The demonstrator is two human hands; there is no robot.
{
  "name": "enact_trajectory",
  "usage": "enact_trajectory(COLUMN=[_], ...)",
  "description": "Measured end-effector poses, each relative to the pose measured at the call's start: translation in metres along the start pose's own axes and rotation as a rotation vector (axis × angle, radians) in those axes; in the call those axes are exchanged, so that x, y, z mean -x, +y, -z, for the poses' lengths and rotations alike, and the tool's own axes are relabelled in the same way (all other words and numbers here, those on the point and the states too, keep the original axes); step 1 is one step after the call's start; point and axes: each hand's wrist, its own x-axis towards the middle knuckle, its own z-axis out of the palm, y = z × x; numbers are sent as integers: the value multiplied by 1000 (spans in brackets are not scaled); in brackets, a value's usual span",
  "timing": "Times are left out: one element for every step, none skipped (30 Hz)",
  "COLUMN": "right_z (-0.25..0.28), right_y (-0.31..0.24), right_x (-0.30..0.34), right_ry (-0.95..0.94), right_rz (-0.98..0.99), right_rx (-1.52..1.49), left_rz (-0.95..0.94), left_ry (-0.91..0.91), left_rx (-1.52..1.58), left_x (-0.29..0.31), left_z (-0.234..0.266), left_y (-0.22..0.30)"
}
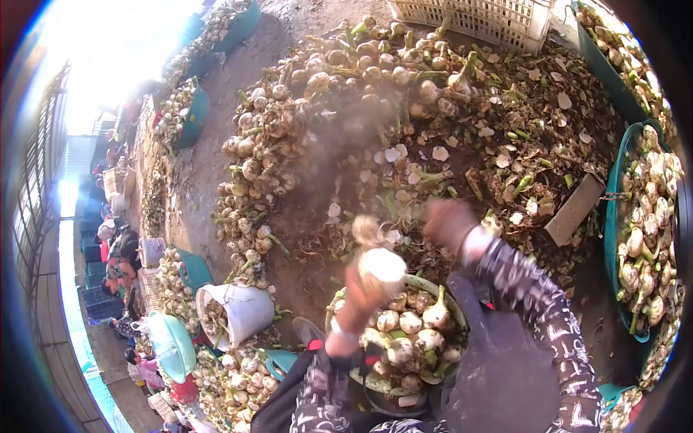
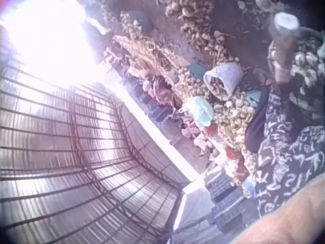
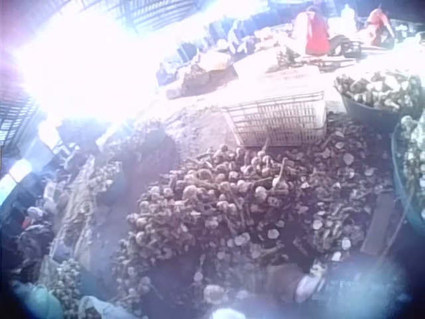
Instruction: The person picks up garlic bulbs from a pile, trims the roots and stems with a knife, and places them into a green basin. Once the basin is full, the person empties the garlic into a white crate and continues trimming more bulbs.
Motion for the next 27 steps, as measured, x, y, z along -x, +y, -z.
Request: enact_trajectory(right_z=[-14,2,37,49,39,27,18,15,7,1,-11,-18,-23,-26,-13,-6,-19,-8,11,28,47,66,73,57,21,3,-18], right_y=[63,99,79,56,63,69,52,40,38,36,40,40,40,42,30,25,29,17,-4,-17,-37,-63,-75,-66,-44,-24,-4], right_x=[-10,2,17,26,31,24,29,29,37,40,41,41,38,33,31,29,21,15,11,12,16,19,21,18,8,-8,0], right_ry=[158,331,310,233,201,173,123,76,61,66,73,116,159,164,118,73,80,81,164,248,247,290,325,328,-51,-391,-333], right_rz=[-123,-173,-157,-101,-116,-104,-108,-106,-88,-63,-61,-22,18,21,-19,-59,-49,-32,44,93,87,152,211,205,262,315,219], right_rx=[-22,-133,-113,-59,-15,16,-13,-67,-232,-401,-405,-385,-365,-368,-384,-398,-346,-351,-450,-537,-530,-789,-1043,-1032,-626,-196,-55], left_rz=[-78,-144,13,274,267,252,95,104,159,195,180,204,218,231,180,183,236,271,221,231,252,266,318,323,190,31,129], left_ry=[-115,-210,-238,-92,-72,-29,35,53,170,286,307,369,390,408,344,344,392,451,413,411,476,549,613,607,475,333,492], left_rx=[178,344,368,565,567,552,158,141,201,249,535,656,906,1156,1317,1318,1440,1548,1665,1676,1631,1576,1502,1513,1451,1376,1344], left_x=[5,-7,-1,7,2,-8,-5,2,0,-4,0,-3,-3,-3,-4,-3,-2,-1,3,0,-3,-4,-3,1,11,10,14], left_z=[-5,-17,-5,0,0,4,12,19,18,20,23,24,22,20,17,14,11,14,17,7,0,1,1,0,0,5,1], left_y=[11,50,46,46,40,29,10,-8,-13,-12,-9,-8,-6,-4,5,-2,-17,-29,-44,-45,-37,-28,-22,-25,-33,-37,-21])
